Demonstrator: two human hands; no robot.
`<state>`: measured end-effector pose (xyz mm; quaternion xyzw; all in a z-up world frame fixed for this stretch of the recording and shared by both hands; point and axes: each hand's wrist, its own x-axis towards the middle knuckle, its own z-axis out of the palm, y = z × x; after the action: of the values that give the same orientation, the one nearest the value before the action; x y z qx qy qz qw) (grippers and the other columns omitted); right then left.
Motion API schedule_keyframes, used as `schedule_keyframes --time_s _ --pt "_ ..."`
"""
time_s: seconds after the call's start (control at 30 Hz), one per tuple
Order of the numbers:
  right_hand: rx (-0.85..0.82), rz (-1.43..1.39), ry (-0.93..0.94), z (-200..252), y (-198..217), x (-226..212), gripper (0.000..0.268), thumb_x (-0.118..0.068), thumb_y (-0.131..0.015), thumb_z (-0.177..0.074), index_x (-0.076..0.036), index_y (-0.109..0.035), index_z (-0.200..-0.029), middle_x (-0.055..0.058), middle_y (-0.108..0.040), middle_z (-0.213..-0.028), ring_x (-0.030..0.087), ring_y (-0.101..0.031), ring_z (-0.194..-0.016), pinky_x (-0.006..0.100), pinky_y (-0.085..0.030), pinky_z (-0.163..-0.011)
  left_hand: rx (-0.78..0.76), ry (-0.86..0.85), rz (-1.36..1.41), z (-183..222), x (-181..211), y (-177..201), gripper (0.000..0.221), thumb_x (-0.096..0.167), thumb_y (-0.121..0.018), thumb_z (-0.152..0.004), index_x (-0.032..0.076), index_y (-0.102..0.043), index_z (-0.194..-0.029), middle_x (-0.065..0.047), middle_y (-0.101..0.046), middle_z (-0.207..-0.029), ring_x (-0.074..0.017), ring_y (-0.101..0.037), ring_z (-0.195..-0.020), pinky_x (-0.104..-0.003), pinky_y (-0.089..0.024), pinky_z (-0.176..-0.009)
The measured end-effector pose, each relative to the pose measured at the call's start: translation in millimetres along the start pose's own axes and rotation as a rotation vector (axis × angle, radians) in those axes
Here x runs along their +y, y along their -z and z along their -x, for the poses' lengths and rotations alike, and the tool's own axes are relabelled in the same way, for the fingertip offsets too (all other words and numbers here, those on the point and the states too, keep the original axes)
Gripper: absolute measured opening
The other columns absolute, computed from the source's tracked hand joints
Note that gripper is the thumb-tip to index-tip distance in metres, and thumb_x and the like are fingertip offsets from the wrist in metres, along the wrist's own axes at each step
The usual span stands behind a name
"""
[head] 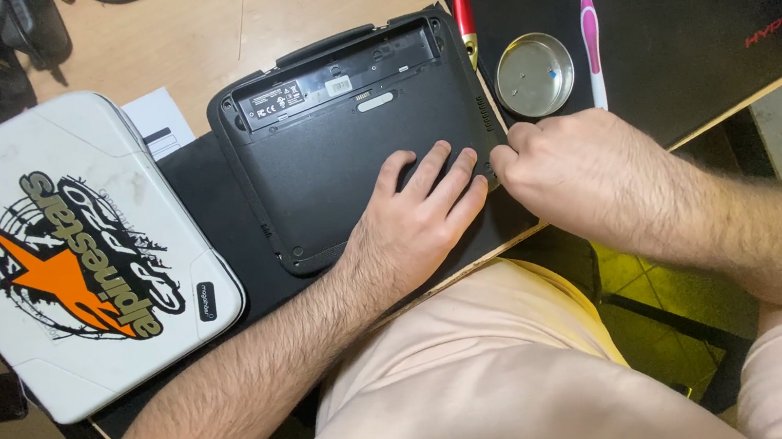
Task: Disassembling a laptop by removing screws and the battery, then testing the keyboard on a netbook.
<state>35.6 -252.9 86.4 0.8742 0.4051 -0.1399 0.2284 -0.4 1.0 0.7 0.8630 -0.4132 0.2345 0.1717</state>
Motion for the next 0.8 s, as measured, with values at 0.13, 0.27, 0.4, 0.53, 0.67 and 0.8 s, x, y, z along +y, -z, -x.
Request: schedule_keyframes --time_s 0.13,0.27,0.4,0.53,0.67,0.8 --pt "-0.054 -0.015 -0.020 -0.6 5.6 -6.2 0.010 -0.010 -0.075 -0.108 -0.018 -0.072 -0.104 0.002 -0.079 -0.088 0.027 -0.084 -0.071 0.047 -0.067 -0.056 -0.004 -0.008 -0.005 -1.5 0.3 1.9 0.020 0.011 -0.074 -0.117 0.016 -0.083 -0.135 -0.009 -0.084 -0.150 -0.0338 -0.079 -0.140 -0.053 -0.056 -0.114" --pt "-0.036 -0.062 -0.077 1.9 13.2 -7.4 0.008 -0.010 -0.070 -0.112 -0.017 -0.067 -0.114 0.002 -0.077 -0.095 0.030 -0.085 -0.069 0.051 -0.069 -0.055 0.004 -0.001 -0.015 -3.1 0.7 3.7 0.019 0.010 -0.076 -0.117 0.016 -0.084 -0.133 -0.009 -0.084 -0.148 -0.0330 -0.080 -0.139 -0.052 -0.056 -0.113" --pt "-0.006 -0.053 -0.067 1.4 13.3 -9.6 0.010 -0.015 -0.077 -0.109 -0.020 -0.069 -0.112 0.001 -0.070 -0.106 0.024 -0.084 -0.078 0.049 -0.068 -0.051 -0.004 0.004 -0.016 -1.9 0.7 2.4 0.018 0.012 -0.077 -0.117 0.017 -0.084 -0.134 -0.008 -0.084 -0.150 -0.0318 -0.080 -0.139 -0.052 -0.056 -0.115" --pt "-0.041 -0.036 -0.038 -2.8 7.1 -6.3 0.010 -0.013 -0.079 -0.109 -0.022 -0.074 -0.107 -0.005 -0.072 -0.095 0.022 -0.082 -0.082 0.046 -0.065 -0.052 -0.016 0.010 -0.007 -1.4 0.5 2.9 0.020 0.011 -0.077 -0.116 0.016 -0.083 -0.134 -0.008 -0.084 -0.150 -0.0324 -0.079 -0.140 -0.053 -0.057 -0.115" --pt "-0.062 -0.065 -0.026 -7.3 5.2 -3.0 0.009 -0.011 -0.078 -0.108 -0.020 -0.077 -0.109 -0.004 -0.078 -0.094 0.024 -0.084 -0.077 0.048 -0.066 -0.054 -0.003 -0.003 -0.014 -3.0 0.2 3.6 0.021 0.009 -0.075 -0.116 0.015 -0.083 -0.135 -0.009 -0.084 -0.149 -0.0328 -0.079 -0.139 -0.052 -0.056 -0.113" --pt "-0.083 -0.151 -0.021 -9.5 43.4 -1.1 0.009 -0.009 -0.084 -0.109 -0.007 -0.089 -0.116 0.015 -0.091 -0.101 0.030 -0.093 -0.094 0.052 -0.077 -0.078 -0.237 -0.041 0.007 8.2 1.4 -7.8 0.030 0.025 -0.070 -0.129 0.017 -0.073 -0.157 -0.017 -0.065 -0.155 -0.0342 -0.057 -0.160 -0.065 -0.042 -0.131"
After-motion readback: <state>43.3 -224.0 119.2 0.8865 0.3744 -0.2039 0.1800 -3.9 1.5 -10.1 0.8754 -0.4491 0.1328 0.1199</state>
